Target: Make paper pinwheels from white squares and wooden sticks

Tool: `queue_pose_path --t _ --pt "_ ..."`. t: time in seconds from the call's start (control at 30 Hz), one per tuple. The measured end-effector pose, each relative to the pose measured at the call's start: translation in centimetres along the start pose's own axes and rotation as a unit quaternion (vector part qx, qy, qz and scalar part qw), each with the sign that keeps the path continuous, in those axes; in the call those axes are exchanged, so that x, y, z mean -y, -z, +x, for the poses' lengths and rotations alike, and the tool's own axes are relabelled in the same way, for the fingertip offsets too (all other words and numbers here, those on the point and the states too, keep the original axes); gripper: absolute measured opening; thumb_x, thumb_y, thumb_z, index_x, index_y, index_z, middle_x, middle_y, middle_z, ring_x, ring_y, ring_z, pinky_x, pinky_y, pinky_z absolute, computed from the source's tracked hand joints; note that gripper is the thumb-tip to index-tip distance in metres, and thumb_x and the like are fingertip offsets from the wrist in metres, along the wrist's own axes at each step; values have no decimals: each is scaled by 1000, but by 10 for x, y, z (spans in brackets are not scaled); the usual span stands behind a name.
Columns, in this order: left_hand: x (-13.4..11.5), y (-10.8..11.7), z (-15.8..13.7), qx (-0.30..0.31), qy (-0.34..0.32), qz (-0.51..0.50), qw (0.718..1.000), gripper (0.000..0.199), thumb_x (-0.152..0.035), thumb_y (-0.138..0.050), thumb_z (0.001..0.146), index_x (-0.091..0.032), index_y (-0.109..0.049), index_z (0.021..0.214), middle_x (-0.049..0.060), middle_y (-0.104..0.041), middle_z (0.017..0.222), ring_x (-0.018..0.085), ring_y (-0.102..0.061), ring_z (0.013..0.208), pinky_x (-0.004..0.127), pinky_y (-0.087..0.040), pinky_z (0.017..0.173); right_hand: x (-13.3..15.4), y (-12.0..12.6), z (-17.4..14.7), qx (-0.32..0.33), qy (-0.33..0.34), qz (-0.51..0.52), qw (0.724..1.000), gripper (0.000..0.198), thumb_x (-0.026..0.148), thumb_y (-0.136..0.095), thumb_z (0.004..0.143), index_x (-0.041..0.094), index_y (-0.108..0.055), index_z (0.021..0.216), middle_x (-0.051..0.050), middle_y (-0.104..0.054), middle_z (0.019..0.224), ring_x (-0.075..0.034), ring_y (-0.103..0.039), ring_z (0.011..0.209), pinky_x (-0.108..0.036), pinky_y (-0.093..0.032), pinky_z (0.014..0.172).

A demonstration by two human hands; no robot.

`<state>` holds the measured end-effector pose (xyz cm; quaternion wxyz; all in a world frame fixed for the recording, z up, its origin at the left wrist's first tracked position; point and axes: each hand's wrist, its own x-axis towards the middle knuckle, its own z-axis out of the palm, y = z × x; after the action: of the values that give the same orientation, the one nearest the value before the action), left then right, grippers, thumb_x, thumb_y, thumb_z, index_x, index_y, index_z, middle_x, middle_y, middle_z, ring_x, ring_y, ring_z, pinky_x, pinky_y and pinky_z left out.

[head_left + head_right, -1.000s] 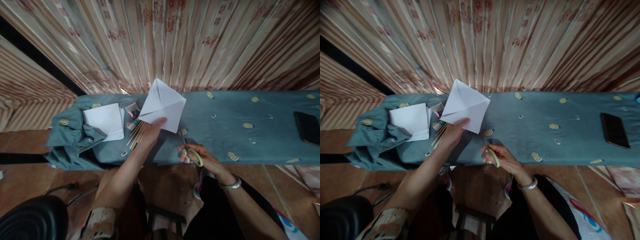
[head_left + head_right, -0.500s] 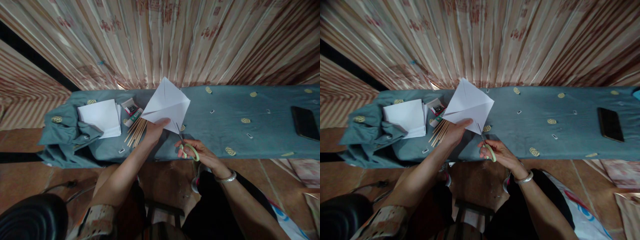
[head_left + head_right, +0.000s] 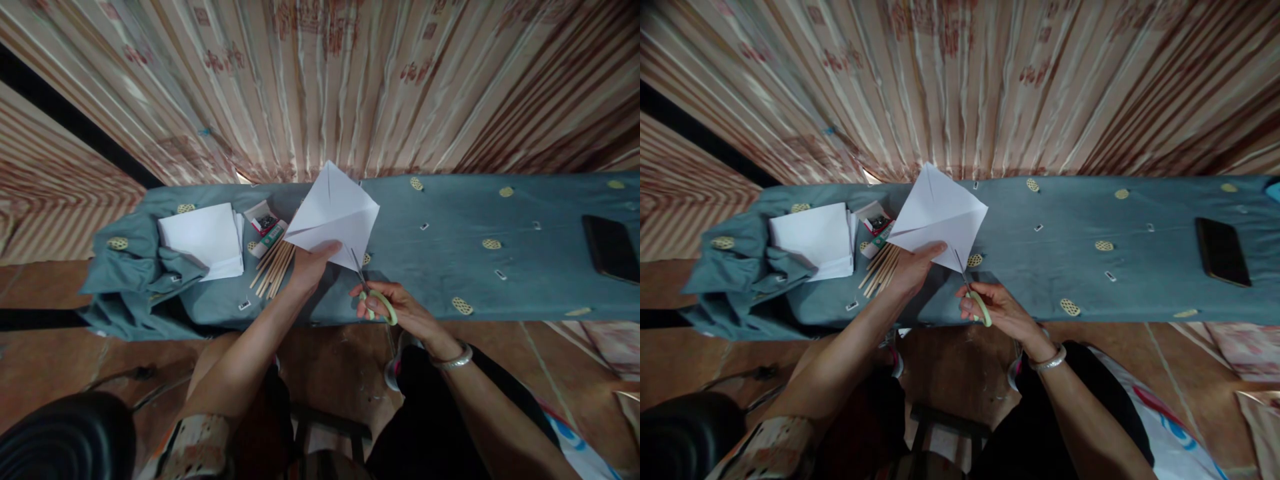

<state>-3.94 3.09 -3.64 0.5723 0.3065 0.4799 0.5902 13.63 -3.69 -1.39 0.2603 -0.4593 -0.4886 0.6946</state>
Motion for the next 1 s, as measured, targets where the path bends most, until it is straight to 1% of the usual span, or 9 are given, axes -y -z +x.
queue_pose_path --t 0.1,0.27,0.4,0.53,0.73,0.83,1.0 --pt "1 2 1 11 -23 -5 1000 57 -23 -79 56 -16 -64 111 9 -72 108 23 -67 96 42 -49 98 0 -1 1 -4 -2 4 1000 45 57 -78 69 18 -68 89 0 -66 70 -12 -61 62 -24 -49 58" --pt "0 3 1 9 -14 5 1000 53 -25 -79 57 -18 -66 108 7 -73 100 23 -68 91 41 -52 93 -6 -2 3 -13 -2 7 1000 48 59 -76 71 17 -68 91 0 -64 67 -12 -58 58 -24 -47 53" --pt "0 3 2 2 -15 6 1000 55 -25 -80 55 -17 -67 108 7 -74 100 24 -68 92 43 -52 93 -10 -2 4 -17 1 14 1000 48 60 -76 70 17 -69 91 0 -62 65 -12 -57 56 -25 -47 52" --pt "0 4 3 -1 -24 -6 1000 59 -27 -82 54 -16 -67 109 9 -74 101 26 -69 93 44 -51 94 -10 -2 5 -15 -16 15 1000 52 62 -78 67 17 -68 91 2 -61 64 -10 -57 56 -23 -47 54" --pt "1 4 4 -1 -19 -20 1000 58 -26 -81 53 -16 -66 108 7 -74 95 25 -68 88 43 -52 91 -13 -2 6 -19 -23 18 999 51 60 -80 65 18 -68 90 4 -61 62 -9 -57 55 -21 -47 54" --pt "0 3 1 8 -15 -13 1000 55 -25 -81 54 -16 -67 107 7 -74 93 25 -68 89 42 -51 91 -14 -2 7 -20 -20 17 999 49 59 -79 66 18 -68 91 3 -63 63 -10 -59 56 -22 -48 55" --pt "0 0 -5 24 -19 2 1000 53 -24 -80 55 -17 -67 106 8 -74 97 25 -68 90 42 -52 89 -13 -2 6 -26 -15 21 999 50 59 -79 67 18 -69 93 2 -65 68 -10 -60 59 -22 -49 57"
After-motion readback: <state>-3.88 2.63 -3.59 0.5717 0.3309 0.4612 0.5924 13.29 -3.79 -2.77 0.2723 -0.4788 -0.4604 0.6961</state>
